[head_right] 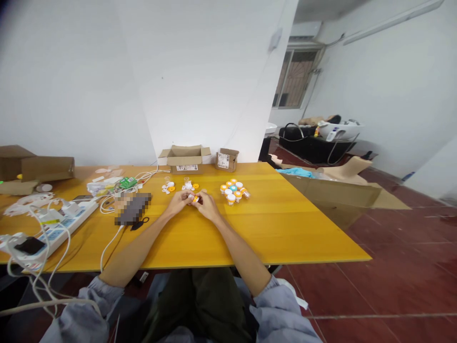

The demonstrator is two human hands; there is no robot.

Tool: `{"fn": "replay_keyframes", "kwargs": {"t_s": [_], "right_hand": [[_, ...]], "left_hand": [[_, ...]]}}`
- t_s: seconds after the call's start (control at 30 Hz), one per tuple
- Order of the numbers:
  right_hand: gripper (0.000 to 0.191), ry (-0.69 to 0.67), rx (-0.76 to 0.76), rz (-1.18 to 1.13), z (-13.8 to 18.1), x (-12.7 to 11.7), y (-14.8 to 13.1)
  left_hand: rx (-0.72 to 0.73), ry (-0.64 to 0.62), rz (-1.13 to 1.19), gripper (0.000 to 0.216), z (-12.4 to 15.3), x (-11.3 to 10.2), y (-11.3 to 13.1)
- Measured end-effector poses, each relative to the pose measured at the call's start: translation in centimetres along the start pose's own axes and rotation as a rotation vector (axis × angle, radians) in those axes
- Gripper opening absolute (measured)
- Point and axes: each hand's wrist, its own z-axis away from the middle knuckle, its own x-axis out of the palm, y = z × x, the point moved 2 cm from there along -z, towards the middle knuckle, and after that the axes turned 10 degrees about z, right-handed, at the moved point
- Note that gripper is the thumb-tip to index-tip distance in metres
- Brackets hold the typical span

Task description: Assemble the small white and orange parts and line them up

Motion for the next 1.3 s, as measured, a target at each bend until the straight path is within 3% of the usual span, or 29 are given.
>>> {"fn": "replay_keyframes", "kwargs": {"t_s": [0.73, 0.97, 1.3], "right_hand": [[0.016, 0.003, -0.043, -0.035, -0.2, -0.1, 0.7], [0.031, -0.001, -0.010, -0.085, -0.4, 0.4, 1.3], [0.027, -0.140, -0.079, -0.199, 0.0, 0.8, 0.4]], "left_hand": [[0.002, -0.012, 0.075, 0.033, -0.2, 0.0, 0.4], [0.017, 0.072, 0.113, 0.028, -0.1, -0.1, 0.5], [0.028, 0.213, 0.195, 0.029, 0.0, -0.7, 0.9]]}}
